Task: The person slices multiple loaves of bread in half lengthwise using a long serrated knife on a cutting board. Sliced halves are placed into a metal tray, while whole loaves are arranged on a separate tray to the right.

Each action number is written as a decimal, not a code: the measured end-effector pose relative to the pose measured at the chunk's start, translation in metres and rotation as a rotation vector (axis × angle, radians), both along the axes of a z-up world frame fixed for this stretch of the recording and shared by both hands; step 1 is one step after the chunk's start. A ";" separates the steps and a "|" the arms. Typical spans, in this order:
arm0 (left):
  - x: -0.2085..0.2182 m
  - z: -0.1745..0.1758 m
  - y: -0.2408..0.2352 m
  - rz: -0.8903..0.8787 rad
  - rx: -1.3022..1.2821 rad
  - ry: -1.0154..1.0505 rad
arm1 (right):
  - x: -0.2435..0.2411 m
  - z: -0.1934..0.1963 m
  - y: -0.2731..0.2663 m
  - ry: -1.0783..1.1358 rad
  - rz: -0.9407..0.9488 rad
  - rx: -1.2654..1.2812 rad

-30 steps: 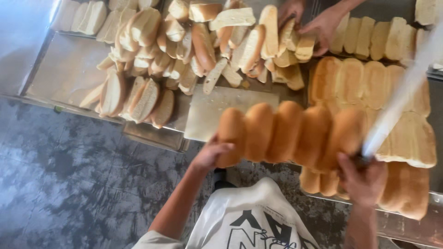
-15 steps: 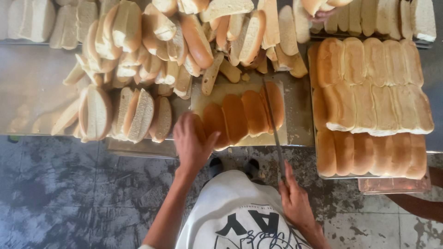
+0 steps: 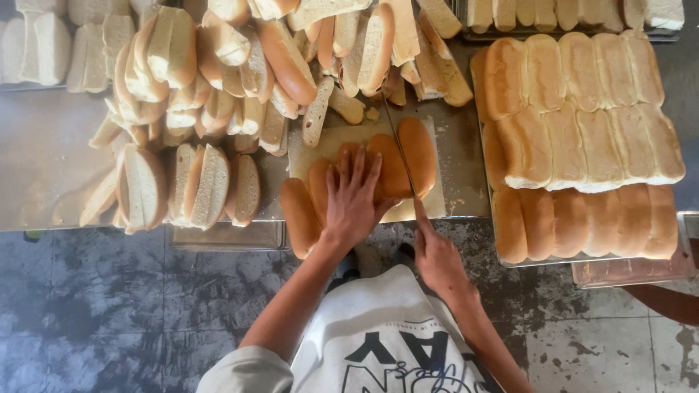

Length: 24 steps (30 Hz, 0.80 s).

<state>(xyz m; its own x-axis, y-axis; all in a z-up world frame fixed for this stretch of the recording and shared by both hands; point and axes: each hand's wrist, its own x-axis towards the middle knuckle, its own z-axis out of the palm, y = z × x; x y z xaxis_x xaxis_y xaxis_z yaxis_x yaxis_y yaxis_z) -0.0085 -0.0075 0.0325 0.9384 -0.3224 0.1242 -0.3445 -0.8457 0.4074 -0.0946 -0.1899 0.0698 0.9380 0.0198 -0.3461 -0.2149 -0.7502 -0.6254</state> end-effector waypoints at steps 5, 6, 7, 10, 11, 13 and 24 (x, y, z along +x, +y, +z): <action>0.001 -0.004 -0.004 0.043 -0.034 -0.036 | -0.084 -0.016 -0.017 0.403 -0.080 -0.072; -0.001 -0.004 -0.003 0.050 -0.040 -0.034 | -0.109 -0.025 -0.024 0.364 -0.112 -0.027; -0.001 -0.005 0.001 0.020 -0.064 -0.006 | -0.131 -0.035 -0.034 0.324 -0.145 0.018; 0.009 -0.004 0.022 -0.041 -0.113 0.089 | -0.173 -0.052 -0.055 0.019 -0.099 -0.004; 0.012 -0.004 0.032 -0.046 -0.116 0.138 | -0.173 -0.054 -0.051 -0.109 -0.075 0.041; 0.015 -0.004 0.048 -0.073 -0.096 0.164 | -0.155 -0.048 -0.034 -0.364 -0.033 0.128; 0.004 -0.011 0.054 -0.097 -0.098 0.049 | -0.116 0.006 0.029 0.009 -0.081 0.184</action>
<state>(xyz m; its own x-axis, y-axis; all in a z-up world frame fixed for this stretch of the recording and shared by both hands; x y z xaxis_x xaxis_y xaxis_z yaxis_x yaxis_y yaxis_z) -0.0044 0.0470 0.0213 0.9093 -0.4000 0.1143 -0.3999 -0.7647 0.5052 -0.2111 -0.1609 0.0754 0.9359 0.0085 -0.3521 -0.2760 -0.6034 -0.7482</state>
